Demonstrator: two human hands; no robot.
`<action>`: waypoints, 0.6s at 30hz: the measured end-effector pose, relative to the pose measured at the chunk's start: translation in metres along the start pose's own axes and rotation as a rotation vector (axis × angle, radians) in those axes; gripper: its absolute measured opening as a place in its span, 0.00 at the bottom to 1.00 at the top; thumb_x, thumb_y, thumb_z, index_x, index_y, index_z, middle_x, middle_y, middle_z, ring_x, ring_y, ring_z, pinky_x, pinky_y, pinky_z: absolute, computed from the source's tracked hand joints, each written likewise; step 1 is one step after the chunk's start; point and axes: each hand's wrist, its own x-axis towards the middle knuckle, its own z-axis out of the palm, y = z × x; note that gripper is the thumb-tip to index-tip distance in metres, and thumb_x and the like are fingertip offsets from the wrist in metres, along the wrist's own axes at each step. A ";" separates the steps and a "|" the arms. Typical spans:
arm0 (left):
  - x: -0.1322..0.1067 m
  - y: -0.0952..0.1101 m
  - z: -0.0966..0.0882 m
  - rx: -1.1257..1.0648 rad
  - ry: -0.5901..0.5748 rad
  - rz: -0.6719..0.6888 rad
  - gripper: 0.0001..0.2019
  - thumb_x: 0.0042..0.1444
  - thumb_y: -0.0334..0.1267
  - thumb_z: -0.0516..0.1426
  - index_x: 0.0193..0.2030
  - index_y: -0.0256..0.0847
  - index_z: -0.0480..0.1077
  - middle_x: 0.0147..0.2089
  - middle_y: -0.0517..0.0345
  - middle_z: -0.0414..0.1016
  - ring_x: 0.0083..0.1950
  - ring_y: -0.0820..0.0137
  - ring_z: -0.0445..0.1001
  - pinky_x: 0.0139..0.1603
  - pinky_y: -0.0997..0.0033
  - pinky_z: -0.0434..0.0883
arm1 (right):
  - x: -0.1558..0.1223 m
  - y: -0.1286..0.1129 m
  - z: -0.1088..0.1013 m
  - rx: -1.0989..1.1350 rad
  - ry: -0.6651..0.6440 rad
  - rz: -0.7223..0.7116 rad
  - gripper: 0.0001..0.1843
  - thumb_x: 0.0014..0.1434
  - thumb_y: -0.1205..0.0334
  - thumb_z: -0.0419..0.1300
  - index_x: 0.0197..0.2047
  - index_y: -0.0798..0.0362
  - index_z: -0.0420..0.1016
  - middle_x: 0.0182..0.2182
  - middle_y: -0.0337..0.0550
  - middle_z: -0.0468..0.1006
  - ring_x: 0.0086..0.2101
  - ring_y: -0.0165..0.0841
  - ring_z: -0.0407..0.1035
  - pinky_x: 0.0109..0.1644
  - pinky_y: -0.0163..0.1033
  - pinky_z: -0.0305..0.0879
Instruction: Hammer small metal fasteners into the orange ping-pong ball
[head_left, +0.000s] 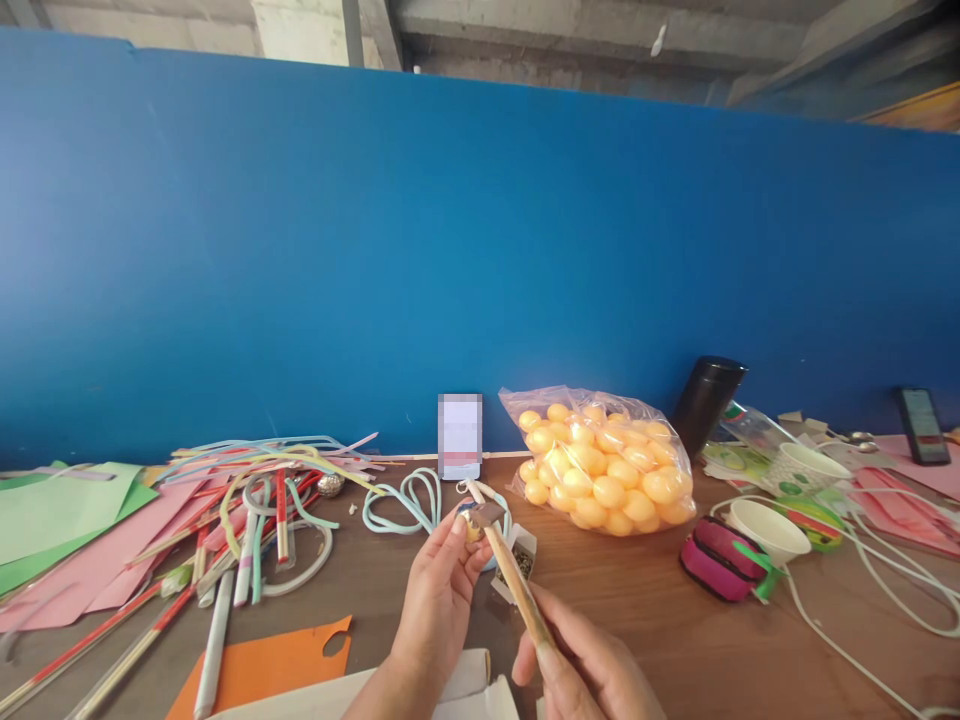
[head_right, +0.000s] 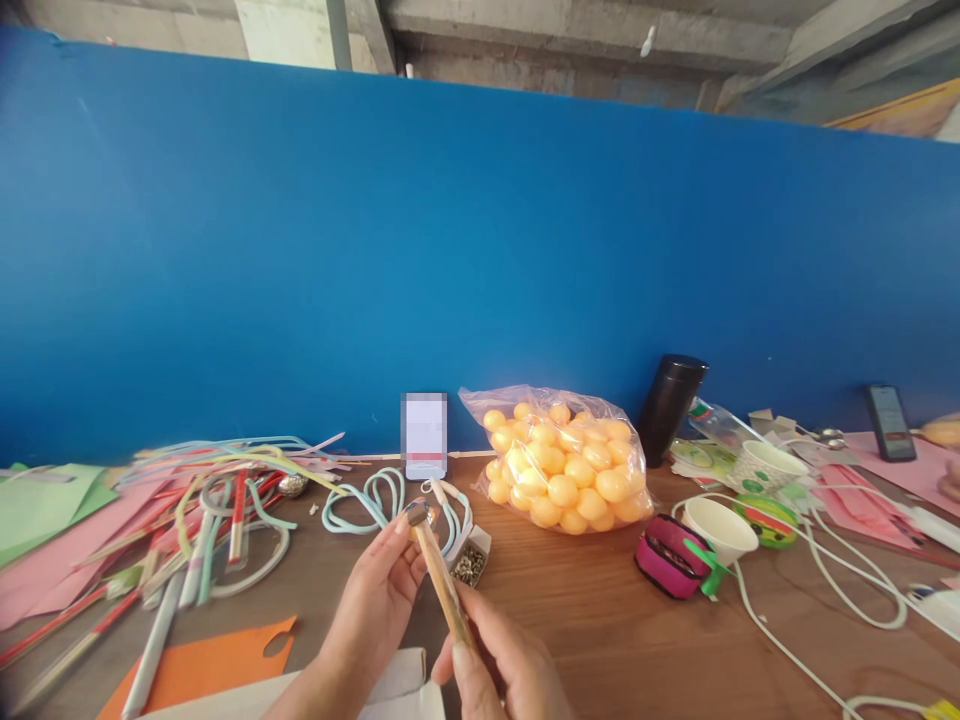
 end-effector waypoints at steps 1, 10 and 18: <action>0.000 0.000 0.000 0.002 0.000 -0.002 0.14 0.53 0.39 0.63 0.45 0.34 0.76 0.40 0.50 0.78 0.36 0.70 0.76 0.41 0.71 0.74 | 0.000 0.001 0.000 0.003 0.001 -0.004 0.35 0.60 0.36 0.51 0.59 0.53 0.70 0.29 0.46 0.76 0.15 0.25 0.57 0.17 0.31 0.57; 0.001 0.000 0.000 0.012 0.016 0.019 0.14 0.52 0.38 0.64 0.44 0.34 0.76 0.41 0.48 0.79 0.37 0.69 0.76 0.41 0.71 0.74 | 0.004 0.001 -0.002 -0.056 -0.010 0.021 0.35 0.62 0.37 0.49 0.63 0.52 0.66 0.29 0.45 0.76 0.14 0.24 0.57 0.15 0.30 0.54; 0.003 0.000 -0.001 0.017 0.043 0.010 0.12 0.53 0.38 0.63 0.42 0.35 0.76 0.39 0.51 0.79 0.36 0.71 0.76 0.41 0.73 0.74 | 0.004 0.007 0.000 -0.038 -0.015 0.025 0.37 0.61 0.35 0.48 0.62 0.53 0.67 0.29 0.45 0.76 0.14 0.24 0.55 0.15 0.30 0.54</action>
